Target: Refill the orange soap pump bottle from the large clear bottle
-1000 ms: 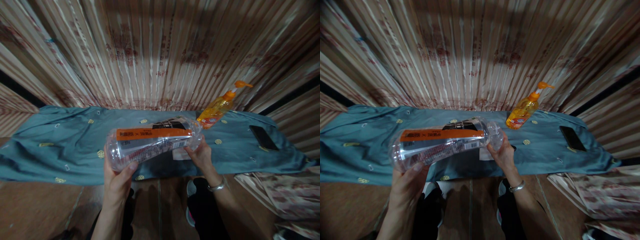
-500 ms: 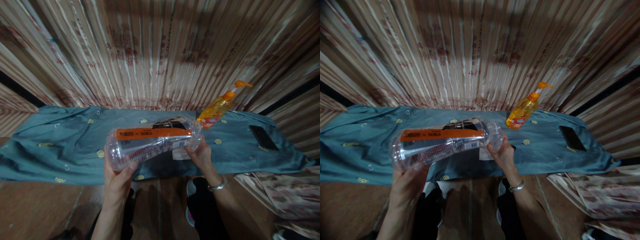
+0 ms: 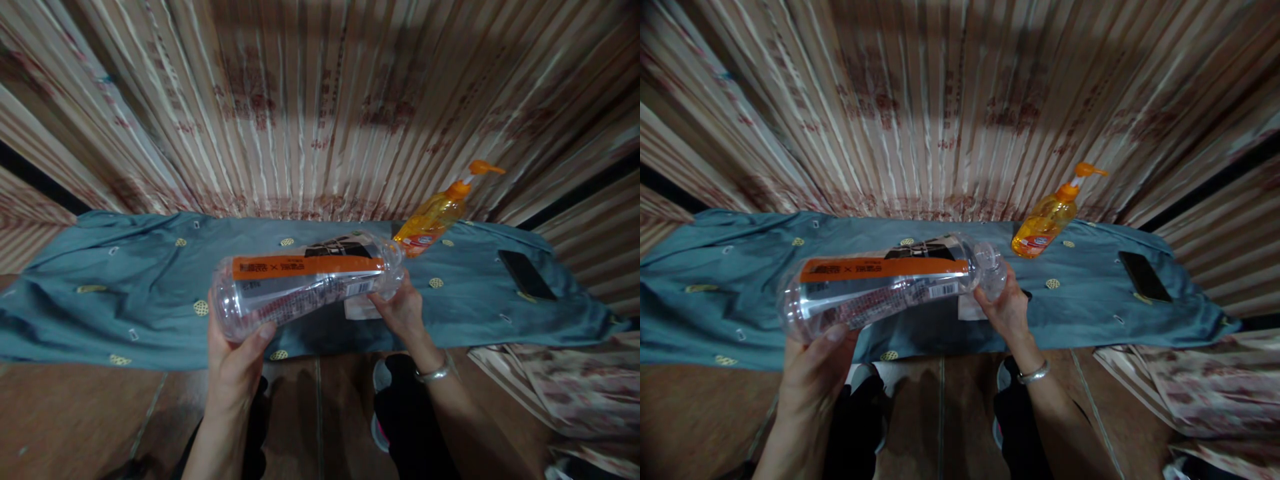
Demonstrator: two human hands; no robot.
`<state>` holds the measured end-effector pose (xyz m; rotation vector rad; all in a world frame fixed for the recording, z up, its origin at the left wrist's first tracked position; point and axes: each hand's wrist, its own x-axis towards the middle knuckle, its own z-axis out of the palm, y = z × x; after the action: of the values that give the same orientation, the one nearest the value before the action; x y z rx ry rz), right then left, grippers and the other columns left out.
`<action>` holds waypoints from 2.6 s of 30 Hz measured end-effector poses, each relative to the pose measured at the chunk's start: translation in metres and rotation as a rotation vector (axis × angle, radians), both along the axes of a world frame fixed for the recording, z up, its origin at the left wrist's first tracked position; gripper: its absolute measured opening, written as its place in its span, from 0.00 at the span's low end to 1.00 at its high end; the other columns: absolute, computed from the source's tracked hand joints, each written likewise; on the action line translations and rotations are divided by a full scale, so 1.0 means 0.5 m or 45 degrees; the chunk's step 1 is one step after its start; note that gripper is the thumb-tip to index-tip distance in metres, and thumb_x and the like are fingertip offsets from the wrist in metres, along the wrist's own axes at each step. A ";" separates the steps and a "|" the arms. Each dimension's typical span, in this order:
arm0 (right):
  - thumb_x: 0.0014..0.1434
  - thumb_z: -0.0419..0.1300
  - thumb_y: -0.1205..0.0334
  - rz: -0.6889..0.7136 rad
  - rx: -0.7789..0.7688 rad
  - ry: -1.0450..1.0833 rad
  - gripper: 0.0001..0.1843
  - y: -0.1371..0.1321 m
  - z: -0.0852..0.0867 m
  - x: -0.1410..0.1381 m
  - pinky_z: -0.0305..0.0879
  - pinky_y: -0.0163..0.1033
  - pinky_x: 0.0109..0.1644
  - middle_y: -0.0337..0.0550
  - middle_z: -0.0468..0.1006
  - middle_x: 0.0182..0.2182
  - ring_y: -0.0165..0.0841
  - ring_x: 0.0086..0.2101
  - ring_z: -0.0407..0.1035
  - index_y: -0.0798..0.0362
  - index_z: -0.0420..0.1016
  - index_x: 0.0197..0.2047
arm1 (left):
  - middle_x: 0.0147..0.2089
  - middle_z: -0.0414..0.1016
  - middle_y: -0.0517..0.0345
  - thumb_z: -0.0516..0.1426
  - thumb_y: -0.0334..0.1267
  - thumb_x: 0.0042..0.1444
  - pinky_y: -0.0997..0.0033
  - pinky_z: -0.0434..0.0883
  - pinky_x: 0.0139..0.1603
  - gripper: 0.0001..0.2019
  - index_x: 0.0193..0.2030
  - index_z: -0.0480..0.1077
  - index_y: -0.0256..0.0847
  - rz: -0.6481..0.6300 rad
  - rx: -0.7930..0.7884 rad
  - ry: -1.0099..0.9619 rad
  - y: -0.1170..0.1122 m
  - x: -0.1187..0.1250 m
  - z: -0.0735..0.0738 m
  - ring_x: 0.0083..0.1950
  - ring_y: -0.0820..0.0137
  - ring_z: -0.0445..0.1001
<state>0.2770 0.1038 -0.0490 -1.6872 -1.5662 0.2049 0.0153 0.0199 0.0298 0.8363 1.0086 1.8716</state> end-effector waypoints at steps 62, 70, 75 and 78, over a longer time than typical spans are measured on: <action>0.58 0.60 0.32 0.006 0.090 -0.082 0.43 0.003 -0.012 0.002 0.79 0.52 0.44 0.61 0.87 0.44 0.53 0.44 0.83 0.60 0.69 0.62 | 0.53 0.82 0.57 0.77 0.37 0.40 0.63 0.82 0.52 0.29 0.52 0.82 0.54 0.044 0.080 -0.033 0.004 0.007 0.014 0.50 0.65 0.81; 0.57 0.62 0.35 -0.018 0.081 -0.089 0.43 0.004 -0.017 0.003 0.80 0.53 0.46 0.61 0.86 0.46 0.54 0.44 0.83 0.59 0.68 0.64 | 0.56 0.82 0.57 0.76 0.36 0.43 0.60 0.82 0.54 0.31 0.57 0.80 0.56 -0.005 0.086 -0.017 0.002 0.001 0.005 0.54 0.63 0.81; 0.56 0.63 0.36 -0.012 0.062 -0.088 0.42 0.004 -0.014 0.004 0.80 0.52 0.46 0.61 0.87 0.46 0.54 0.44 0.83 0.59 0.69 0.63 | 0.58 0.81 0.59 0.76 0.36 0.43 0.56 0.81 0.56 0.36 0.61 0.77 0.62 -0.020 0.092 -0.010 0.000 -0.001 0.004 0.55 0.61 0.80; 0.56 0.62 0.35 -0.001 0.060 -0.074 0.42 0.004 -0.011 0.004 0.79 0.52 0.45 0.62 0.87 0.45 0.54 0.44 0.84 0.59 0.69 0.62 | 0.57 0.81 0.58 0.77 0.37 0.41 0.57 0.82 0.54 0.36 0.60 0.78 0.62 0.013 0.085 -0.019 0.002 0.003 0.007 0.53 0.62 0.81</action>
<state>0.2788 0.1057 -0.0546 -1.6707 -1.6009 0.1188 0.0169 0.0210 0.0334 0.8567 0.9471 1.9265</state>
